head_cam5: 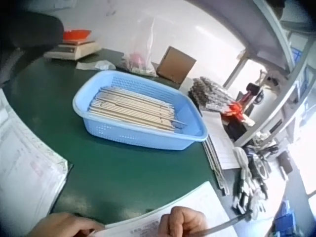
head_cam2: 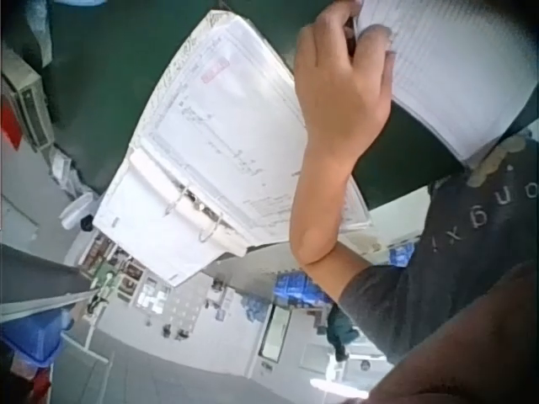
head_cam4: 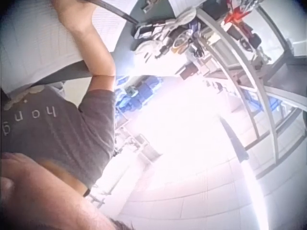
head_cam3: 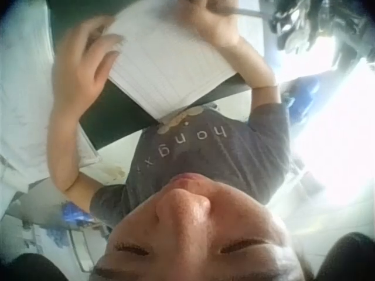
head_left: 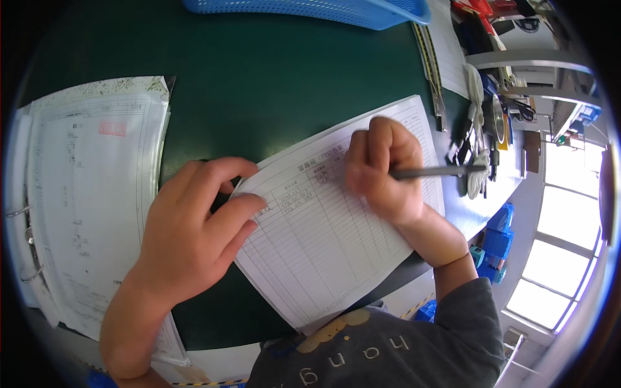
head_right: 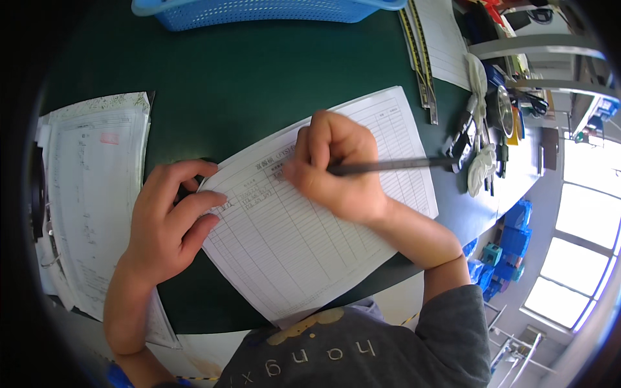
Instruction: Measuring metal rods using a digital micrometer and caliper and recording data in a logbook.
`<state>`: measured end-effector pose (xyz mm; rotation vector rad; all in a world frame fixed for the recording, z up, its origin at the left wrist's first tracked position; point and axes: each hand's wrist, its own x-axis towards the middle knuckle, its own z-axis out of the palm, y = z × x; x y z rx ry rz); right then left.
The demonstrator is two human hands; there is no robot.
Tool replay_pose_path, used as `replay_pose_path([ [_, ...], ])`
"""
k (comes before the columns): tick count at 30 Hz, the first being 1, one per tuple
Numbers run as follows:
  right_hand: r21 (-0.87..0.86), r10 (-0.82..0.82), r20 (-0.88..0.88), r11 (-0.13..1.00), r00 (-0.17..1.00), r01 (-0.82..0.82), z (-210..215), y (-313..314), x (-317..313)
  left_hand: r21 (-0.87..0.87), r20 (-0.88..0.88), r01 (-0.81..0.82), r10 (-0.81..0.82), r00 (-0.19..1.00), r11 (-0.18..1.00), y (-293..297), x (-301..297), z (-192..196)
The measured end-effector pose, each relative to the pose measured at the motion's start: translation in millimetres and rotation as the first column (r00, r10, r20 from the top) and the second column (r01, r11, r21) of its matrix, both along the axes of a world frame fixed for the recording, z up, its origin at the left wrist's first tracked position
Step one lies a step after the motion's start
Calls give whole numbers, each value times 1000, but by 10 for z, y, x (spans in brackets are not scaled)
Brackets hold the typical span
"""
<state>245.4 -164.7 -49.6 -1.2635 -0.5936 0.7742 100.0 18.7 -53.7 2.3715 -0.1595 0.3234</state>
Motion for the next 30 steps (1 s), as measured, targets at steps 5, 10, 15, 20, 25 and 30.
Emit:
replay_pose_path([
  [5, -60, -65, 182, 995, 981, 77, 347, -200, 57, 9, 16, 4, -4, 1000, 1000, -44, 0, -15],
  [10, 110, -118, 767, 993, 630, 53, 657, -664, -39, 70, 34, -14, 11, 999, 997, 19, -28, -143],
  [15, 687, -471, 694, 658, 544, -308, 1098, -1743, -114, 69, 177, -54, 41, 983, 996, -60, 82, 21],
  [20, 779, -509, 617, 506, 601, -371, 657, -2975, 134, 85, 203, -96, 77, 976, 992, -13, 16, -105],
  [25, 821, -530, 569, 416, 629, -392, 587, -1992, -100, 109, 230, -71, 44, 972, 991, -68, -46, -152],
  [30, 829, -486, 558, 359, 673, -428, 500, -1884, -67, 139, 243, -84, 48, 969, 987, -33, -88, -202],
])
